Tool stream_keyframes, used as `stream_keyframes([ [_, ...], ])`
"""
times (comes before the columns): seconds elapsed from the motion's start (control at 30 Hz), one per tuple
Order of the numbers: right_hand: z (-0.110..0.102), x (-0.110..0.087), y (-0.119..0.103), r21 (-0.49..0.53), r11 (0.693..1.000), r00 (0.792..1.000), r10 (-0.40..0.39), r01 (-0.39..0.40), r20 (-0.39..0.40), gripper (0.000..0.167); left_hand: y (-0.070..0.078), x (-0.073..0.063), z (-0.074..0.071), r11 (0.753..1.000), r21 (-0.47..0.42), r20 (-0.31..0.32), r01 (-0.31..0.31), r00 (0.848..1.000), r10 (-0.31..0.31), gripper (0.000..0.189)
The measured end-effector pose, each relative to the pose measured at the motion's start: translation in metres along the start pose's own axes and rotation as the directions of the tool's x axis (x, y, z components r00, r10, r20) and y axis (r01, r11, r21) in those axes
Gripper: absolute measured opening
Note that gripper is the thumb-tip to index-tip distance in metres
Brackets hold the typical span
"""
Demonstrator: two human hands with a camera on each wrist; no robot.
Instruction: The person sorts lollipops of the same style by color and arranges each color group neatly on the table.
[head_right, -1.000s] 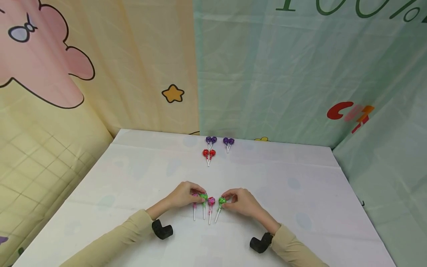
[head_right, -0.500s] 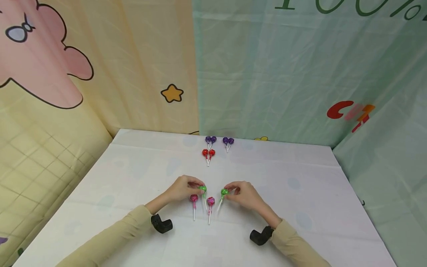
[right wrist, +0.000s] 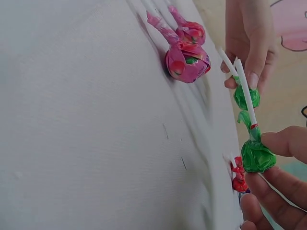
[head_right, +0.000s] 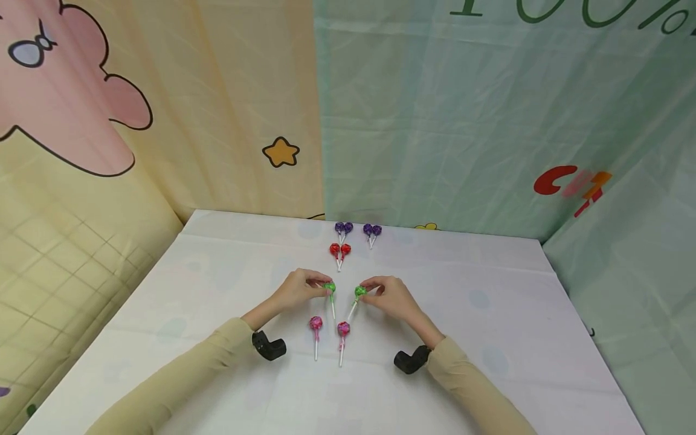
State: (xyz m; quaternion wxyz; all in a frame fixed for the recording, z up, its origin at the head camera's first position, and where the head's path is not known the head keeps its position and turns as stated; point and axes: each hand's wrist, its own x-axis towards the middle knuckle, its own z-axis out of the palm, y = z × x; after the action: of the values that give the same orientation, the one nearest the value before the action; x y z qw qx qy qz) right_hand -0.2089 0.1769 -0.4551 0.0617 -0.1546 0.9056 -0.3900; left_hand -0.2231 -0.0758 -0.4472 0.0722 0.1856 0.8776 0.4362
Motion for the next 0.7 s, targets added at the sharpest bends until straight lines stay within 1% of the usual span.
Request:
stream_keyframes([
  [0.33,0.003,0.025,-0.006,-0.034,0.999,0.999,0.036,-0.037,-0.04,0.031,-0.003,0.022,0.001,0.998,0.008,-0.034,0.064,0.997,-0.064,0.03],
  [0.47,0.005,0.035,-0.008,-0.03,0.998,0.998,0.044,-0.046,-0.046,0.032,-0.005,0.029,0.001,0.997,0.009,-0.053,0.076,0.996,-0.075,0.029],
  [0.7,0.011,0.049,-0.006,-0.047,0.999,0.998,0.011,-0.014,-0.067,0.032,-0.011,0.037,0.002,0.995,0.0,-0.085,0.099,0.992,-0.098,0.028],
])
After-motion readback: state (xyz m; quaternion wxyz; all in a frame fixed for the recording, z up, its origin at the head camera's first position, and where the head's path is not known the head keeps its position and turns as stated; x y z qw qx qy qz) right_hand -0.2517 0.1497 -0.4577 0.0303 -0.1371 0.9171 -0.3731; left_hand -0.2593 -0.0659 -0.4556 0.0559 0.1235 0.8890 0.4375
